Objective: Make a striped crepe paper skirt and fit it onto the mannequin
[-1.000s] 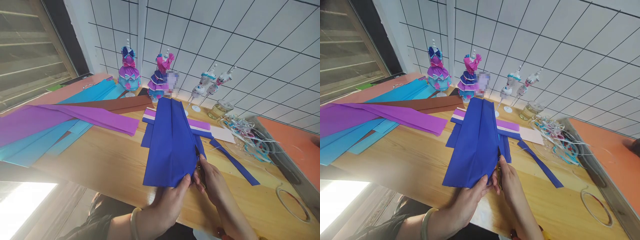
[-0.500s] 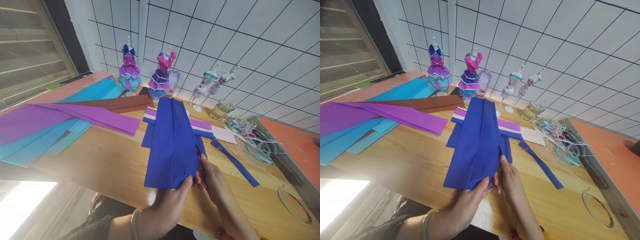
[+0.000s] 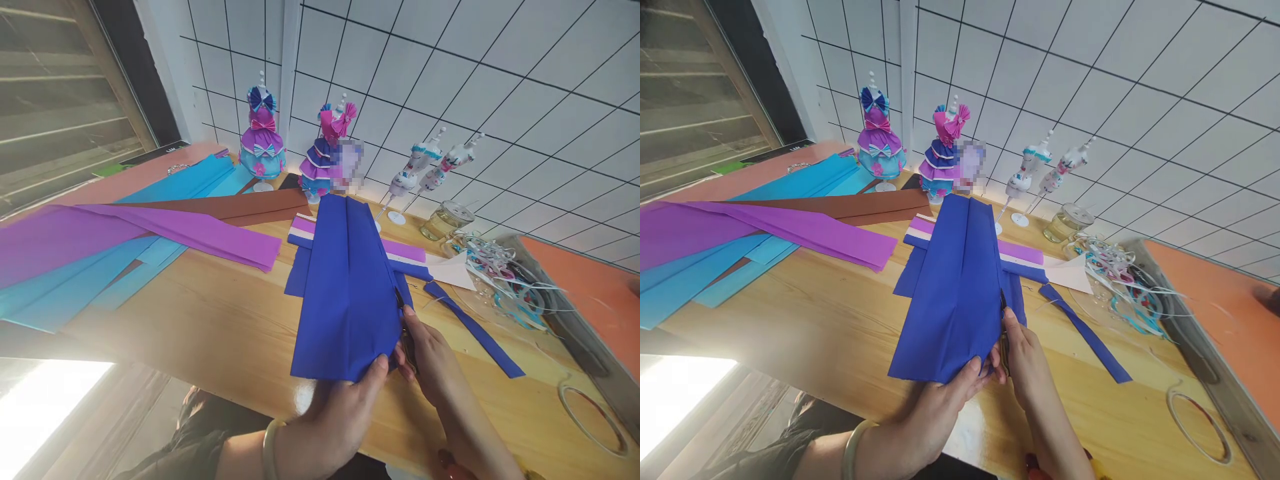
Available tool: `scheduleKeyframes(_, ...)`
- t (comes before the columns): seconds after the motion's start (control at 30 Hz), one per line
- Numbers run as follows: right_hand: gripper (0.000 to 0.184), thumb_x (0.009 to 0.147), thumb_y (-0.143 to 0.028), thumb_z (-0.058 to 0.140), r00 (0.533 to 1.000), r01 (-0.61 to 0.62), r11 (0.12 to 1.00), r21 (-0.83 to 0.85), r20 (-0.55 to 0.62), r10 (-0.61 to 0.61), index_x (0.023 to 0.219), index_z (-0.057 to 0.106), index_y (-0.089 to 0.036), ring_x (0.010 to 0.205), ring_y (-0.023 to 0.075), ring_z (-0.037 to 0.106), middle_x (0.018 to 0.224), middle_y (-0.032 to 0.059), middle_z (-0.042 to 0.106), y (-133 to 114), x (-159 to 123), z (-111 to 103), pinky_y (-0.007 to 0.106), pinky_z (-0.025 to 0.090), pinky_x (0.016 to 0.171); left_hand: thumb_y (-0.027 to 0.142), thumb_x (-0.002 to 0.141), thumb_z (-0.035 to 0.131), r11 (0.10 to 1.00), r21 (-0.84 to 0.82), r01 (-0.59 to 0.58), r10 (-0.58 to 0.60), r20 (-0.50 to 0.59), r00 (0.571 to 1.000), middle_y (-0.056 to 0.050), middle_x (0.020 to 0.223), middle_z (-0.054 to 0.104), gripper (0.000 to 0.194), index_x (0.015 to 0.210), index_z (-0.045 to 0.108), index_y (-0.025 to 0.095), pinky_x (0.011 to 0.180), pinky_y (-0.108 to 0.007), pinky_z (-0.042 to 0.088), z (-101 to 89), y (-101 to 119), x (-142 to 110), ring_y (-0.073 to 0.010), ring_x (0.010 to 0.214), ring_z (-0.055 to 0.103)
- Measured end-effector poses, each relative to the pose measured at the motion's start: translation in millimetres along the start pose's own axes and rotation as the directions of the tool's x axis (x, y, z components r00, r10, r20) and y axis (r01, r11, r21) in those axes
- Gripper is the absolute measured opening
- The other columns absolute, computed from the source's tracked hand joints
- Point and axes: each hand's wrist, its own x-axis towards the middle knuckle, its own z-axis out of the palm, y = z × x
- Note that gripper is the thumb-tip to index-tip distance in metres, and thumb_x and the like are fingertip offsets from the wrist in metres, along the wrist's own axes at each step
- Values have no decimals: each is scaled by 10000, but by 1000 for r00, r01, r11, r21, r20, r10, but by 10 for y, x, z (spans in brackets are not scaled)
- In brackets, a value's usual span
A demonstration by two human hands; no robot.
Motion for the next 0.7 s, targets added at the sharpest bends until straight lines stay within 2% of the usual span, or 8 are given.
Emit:
scheduleKeyframes(0.13,687,867,-602,294,1000,-3,1000,31,9,3,331,461,-207,281,99,364,266,-11,368,-32,-4,1,245,316,395,435,847,501,999,-39,21,-21,3,1000,-69,1339,494,427,1234,541,260,1054,-472,356,38,145,2,-296,1220,463)
scheduleKeyframes(0.23,677,864,-605,298,999,19,997,69,32,-21,341,466,-209,282,96,357,289,-9,396,-44,8,-3,247,333,400,433,838,515,1000,-3,14,-15,-27,1000,-48,1309,525,385,1185,573,274,1074,-457,338,44,230,-3,-287,1220,465)
scheduleKeyframes(0.43,679,858,-614,298,999,30,998,56,31,-31,338,463,-211,283,104,381,290,-1,402,-34,48,-5,252,334,390,433,842,508,991,131,-12,24,-92,995,-21,1289,545,331,1117,609,279,1115,-415,286,33,220,-4,-266,1297,372)
scheduleKeyframes(0.6,665,856,-605,324,1000,16,997,69,23,-18,335,453,-211,277,96,357,284,-7,393,-21,65,0,253,350,403,429,839,514,992,126,0,11,-81,997,-23,1257,570,351,1158,586,301,1093,-418,330,21,228,-10,-268,1237,451)
scheduleKeyframes(0.7,662,850,-622,308,999,17,996,89,45,-21,350,458,-216,288,113,391,288,-7,395,-15,82,-8,261,359,408,430,843,507,994,106,8,1,-83,997,-32,1260,568,366,1176,576,293,1091,-422,331,23,235,-13,-268,1230,459)
